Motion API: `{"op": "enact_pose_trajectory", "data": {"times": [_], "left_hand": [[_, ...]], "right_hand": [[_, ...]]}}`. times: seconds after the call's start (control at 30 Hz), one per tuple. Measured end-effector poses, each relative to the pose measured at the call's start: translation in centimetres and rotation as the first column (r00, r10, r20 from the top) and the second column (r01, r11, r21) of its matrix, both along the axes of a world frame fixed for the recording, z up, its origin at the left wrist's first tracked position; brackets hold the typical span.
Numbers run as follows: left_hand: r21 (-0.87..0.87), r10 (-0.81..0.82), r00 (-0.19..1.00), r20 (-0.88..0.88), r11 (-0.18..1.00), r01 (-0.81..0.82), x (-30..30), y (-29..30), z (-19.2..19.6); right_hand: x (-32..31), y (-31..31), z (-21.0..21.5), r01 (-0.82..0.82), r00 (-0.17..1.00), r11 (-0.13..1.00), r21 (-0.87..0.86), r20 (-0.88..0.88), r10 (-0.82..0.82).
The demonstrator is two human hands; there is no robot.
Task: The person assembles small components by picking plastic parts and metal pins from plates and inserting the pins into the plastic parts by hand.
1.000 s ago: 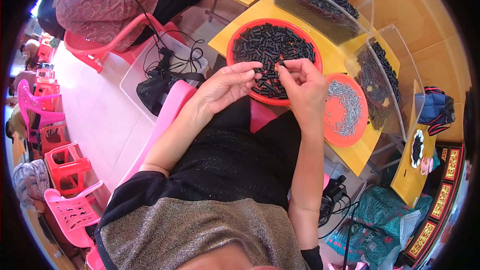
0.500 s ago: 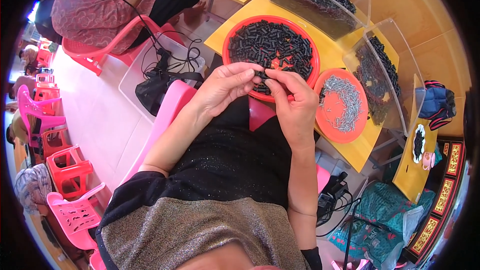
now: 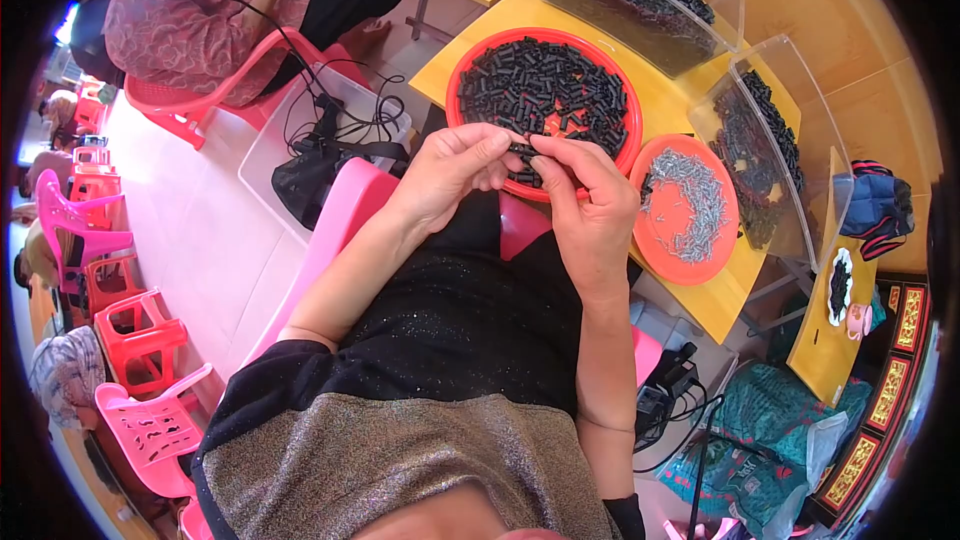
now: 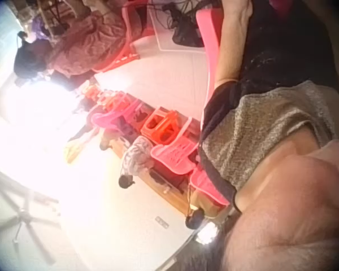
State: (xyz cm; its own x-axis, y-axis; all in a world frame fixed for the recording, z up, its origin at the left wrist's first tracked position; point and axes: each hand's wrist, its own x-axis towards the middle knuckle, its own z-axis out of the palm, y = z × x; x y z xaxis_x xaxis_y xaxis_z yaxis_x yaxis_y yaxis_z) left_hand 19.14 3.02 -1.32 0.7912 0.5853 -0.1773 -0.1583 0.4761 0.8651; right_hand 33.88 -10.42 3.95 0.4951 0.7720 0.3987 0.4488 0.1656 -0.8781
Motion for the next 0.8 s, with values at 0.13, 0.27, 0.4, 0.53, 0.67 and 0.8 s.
{"op": "enact_pose_trajectory", "data": {"times": [0.13, 0.27, 0.4, 0.53, 0.67, 0.8], "left_hand": [[-0.013, 0.021, 1.0, -0.002, 1.0, -0.021, 0.0, 0.0, 0.0], [-0.109, 0.036, 0.999, 0.007, 0.993, -0.035, 0.1, 0.6, -0.4], [-0.114, 0.037, 0.999, -0.012, 0.993, -0.038, 0.1, 0.7, -0.7], [-0.093, 0.008, 1.0, -0.019, 0.996, -0.009, 0.2, 0.1, -1.0], [-0.065, -0.002, 1.0, -0.015, 0.998, 0.001, 0.7, -0.4, -0.8], [0.017, -0.067, 0.997, -0.026, 0.998, 0.067, 0.3, -0.2, -1.3]], "right_hand": [[0.3, 0.0, -0.2, 0.036, 0.999, 0.999, 0.022, 0.037, -0.036], [2.9, 0.0, -1.9, 0.234, 0.971, 0.969, -0.079, 0.066, -0.229], [3.8, -0.5, -1.2, 0.229, 0.964, 0.968, -0.099, 0.16, -0.212], [0.8, -0.3, 0.3, 0.003, 0.997, 0.993, -0.12, 0.071, 0.005], [0.0, 0.3, -1.6, 0.077, 0.948, 0.997, 0.012, 0.308, -0.077], [-0.4, 0.4, -1.7, 0.084, 0.951, 0.996, 0.017, 0.298, -0.085]]}}
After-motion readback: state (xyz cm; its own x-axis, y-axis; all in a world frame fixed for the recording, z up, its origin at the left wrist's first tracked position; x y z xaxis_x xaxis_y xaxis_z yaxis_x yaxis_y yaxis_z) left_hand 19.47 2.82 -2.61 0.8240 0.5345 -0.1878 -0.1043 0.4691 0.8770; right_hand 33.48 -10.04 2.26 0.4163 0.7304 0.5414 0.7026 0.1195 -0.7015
